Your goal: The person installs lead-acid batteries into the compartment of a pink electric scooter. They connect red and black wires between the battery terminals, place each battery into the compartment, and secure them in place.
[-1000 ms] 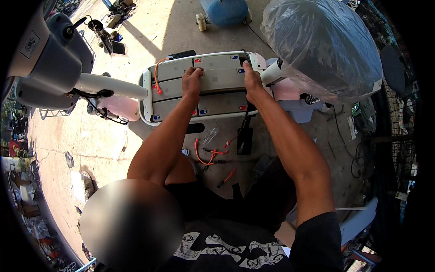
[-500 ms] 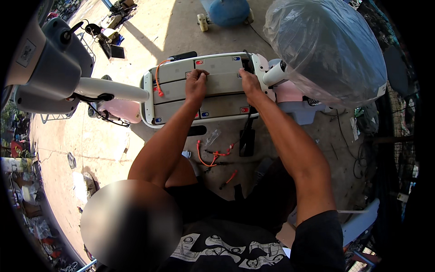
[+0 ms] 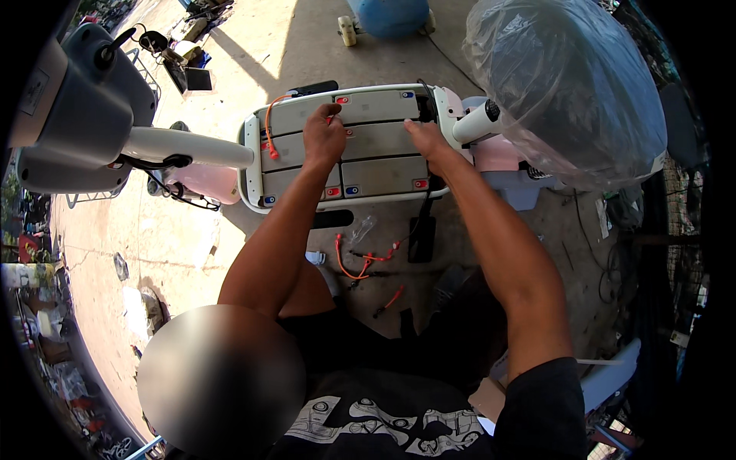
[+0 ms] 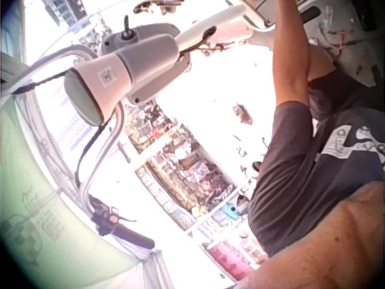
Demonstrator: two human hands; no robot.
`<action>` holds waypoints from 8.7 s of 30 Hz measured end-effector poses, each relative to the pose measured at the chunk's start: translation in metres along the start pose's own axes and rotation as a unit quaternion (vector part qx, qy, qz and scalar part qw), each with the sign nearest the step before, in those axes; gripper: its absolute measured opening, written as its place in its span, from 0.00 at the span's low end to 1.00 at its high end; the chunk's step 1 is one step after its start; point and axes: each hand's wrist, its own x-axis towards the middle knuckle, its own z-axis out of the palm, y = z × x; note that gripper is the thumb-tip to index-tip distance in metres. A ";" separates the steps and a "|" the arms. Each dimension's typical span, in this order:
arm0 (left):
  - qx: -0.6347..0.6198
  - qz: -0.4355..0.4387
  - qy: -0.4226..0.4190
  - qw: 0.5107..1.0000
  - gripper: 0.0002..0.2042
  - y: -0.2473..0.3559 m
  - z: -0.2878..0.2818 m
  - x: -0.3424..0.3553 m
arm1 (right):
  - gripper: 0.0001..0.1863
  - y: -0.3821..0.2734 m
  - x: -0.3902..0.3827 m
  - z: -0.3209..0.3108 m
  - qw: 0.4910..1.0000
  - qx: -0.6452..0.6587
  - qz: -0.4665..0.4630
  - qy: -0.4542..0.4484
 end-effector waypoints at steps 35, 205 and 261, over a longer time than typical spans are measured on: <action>0.259 0.131 -0.238 0.927 0.32 -0.003 -0.026 -0.049 | 0.12 -0.017 -0.055 -0.044 0.991 -0.085 -0.027 -0.098; 0.473 0.148 -0.338 0.800 0.51 0.023 -0.010 -0.138 | 0.22 -0.019 -0.087 -0.087 0.932 -0.340 -0.118 -0.053; 0.174 0.007 -0.434 0.884 0.13 0.038 -0.022 -0.150 | 0.22 -0.033 -0.125 -0.097 0.927 -0.341 -0.097 -0.124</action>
